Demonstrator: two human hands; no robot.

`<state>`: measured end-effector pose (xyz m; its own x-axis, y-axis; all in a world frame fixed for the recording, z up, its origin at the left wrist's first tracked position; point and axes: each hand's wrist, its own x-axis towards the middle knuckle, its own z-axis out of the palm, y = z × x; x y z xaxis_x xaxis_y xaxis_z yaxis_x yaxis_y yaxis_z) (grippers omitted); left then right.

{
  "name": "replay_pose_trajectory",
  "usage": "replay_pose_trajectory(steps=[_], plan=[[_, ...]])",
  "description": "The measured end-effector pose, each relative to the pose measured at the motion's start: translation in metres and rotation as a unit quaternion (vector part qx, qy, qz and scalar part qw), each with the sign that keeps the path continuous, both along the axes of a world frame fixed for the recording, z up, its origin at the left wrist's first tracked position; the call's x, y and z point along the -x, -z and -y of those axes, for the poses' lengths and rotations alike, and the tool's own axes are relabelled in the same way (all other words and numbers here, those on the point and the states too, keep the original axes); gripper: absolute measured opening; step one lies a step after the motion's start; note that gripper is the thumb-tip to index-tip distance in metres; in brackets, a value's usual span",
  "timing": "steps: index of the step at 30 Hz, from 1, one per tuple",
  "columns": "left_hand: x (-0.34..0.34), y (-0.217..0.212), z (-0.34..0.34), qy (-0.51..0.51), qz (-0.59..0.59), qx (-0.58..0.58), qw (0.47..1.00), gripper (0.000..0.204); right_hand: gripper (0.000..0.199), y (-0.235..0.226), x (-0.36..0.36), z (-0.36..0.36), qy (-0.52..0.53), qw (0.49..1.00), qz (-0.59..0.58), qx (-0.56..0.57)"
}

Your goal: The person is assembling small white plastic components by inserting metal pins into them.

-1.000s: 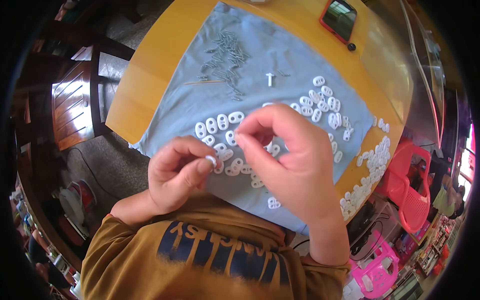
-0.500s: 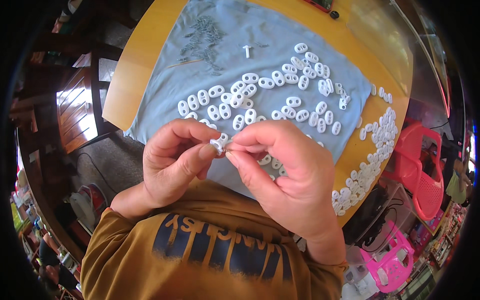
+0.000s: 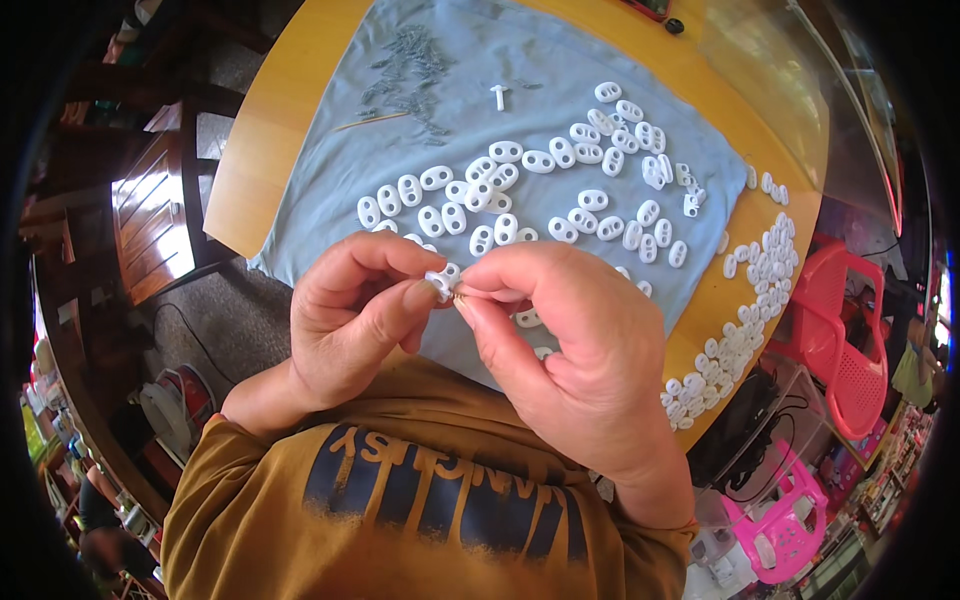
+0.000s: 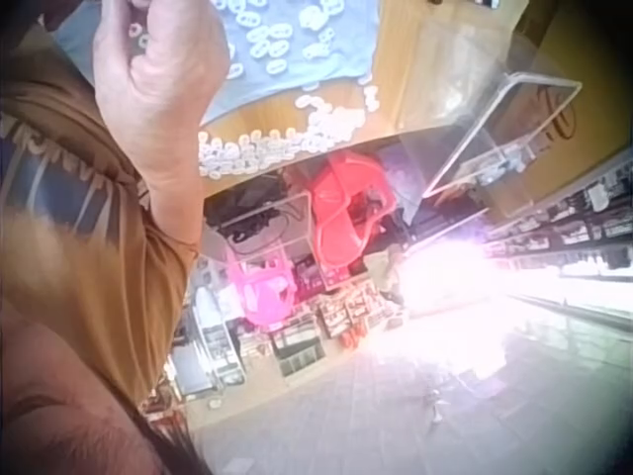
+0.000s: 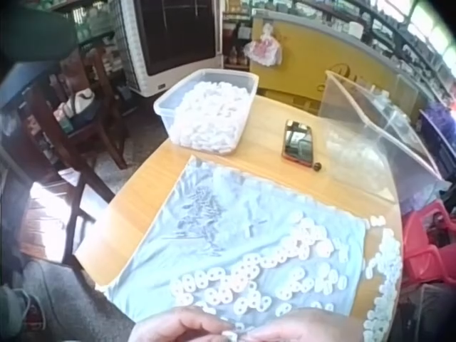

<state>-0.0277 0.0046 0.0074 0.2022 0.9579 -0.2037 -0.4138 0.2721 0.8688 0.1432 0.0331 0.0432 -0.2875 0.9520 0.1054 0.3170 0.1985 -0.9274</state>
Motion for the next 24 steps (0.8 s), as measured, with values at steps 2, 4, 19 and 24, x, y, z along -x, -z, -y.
replay_pose_trajectory(steps=[2, 4, 19, 24], plan=[[0.002, 0.002, 0.000, 0.011, -0.010, -0.005, 1.000, 0.019, 0.018, 0.001, 0.001, 0.000, 0.001, 1.000, 0.011, -0.009], [0.003, 0.005, 0.000, 0.008, -0.026, -0.025, 0.999, 0.019, 0.018, 0.001, 0.002, -0.001, -0.006, 0.999, 0.038, -0.038], [0.005, 0.015, 0.000, 0.024, -0.172, -0.195, 0.965, 0.018, 0.025, 0.002, 0.005, 0.000, -0.044, 0.987, 0.095, -0.123], [0.002, 0.019, 0.005, 0.028, -0.180, -0.217, 0.959, 0.016, 0.024, 0.004, 0.000, 0.006, -0.050, 0.987, 0.102, -0.111]])
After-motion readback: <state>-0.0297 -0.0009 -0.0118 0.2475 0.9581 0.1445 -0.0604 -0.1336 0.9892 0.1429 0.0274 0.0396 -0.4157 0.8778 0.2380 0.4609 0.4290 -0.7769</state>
